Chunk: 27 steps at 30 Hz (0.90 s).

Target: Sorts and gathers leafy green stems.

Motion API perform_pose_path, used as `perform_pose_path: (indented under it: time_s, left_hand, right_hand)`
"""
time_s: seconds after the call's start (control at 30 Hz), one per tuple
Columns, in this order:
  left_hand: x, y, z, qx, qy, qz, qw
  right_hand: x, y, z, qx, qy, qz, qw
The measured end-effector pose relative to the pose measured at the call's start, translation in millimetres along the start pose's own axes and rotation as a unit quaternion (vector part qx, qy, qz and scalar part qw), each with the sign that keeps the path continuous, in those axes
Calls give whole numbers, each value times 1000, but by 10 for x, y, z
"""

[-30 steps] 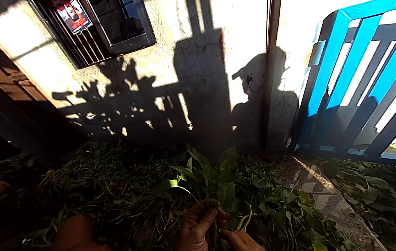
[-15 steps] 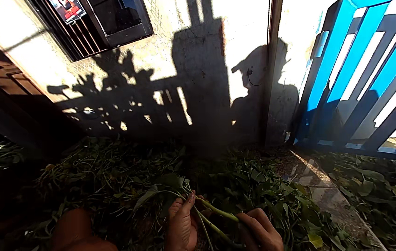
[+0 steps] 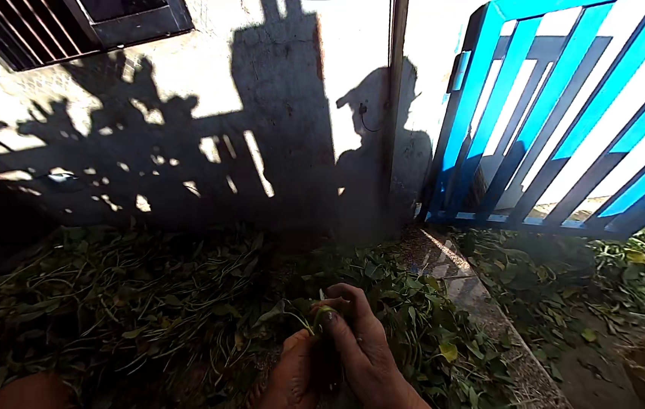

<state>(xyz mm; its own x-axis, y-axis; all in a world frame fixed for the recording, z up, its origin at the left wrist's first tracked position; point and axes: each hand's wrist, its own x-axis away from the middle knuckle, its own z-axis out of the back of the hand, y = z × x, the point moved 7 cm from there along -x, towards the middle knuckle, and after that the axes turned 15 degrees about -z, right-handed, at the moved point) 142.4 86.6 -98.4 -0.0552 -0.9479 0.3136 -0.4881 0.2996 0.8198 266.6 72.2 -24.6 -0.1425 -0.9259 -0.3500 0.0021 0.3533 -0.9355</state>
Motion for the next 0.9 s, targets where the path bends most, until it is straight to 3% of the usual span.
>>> perform_pose_path:
  time_s: [0.13, 0.27, 0.37, 0.5, 0.7, 0.8, 0.9]
  left_hand:
    - [33, 6, -62, -62, -37, -1, 997]
    - [91, 268, -127, -43, -104, 8, 994]
    - [74, 508, -36, -25, -67, -24, 997]
    - [7, 660, 108, 14, 1, -73, 997]
    - [-51, 721, 169, 11, 42, -95, 995]
    - [-50, 698, 142, -4, 45, -92, 995]
    - [-50, 686, 144, -10, 46, -95, 994]
  right_hand:
    - [-117, -53, 101, 18, -43, -15, 999]
    - [-233, -252, 563, -76, 33, -93, 992]
    - [-261, -450, 967, -119, 111, -81, 983]
    - [-201, -752, 1406, -68, 193, 1, 979]
    - [-129, -867, 1821, -64, 295, 10, 953]
    - [-73, -861, 1913, 19, 309, 35, 950]
    - [73, -903, 1869, 259, 317, 139, 902]
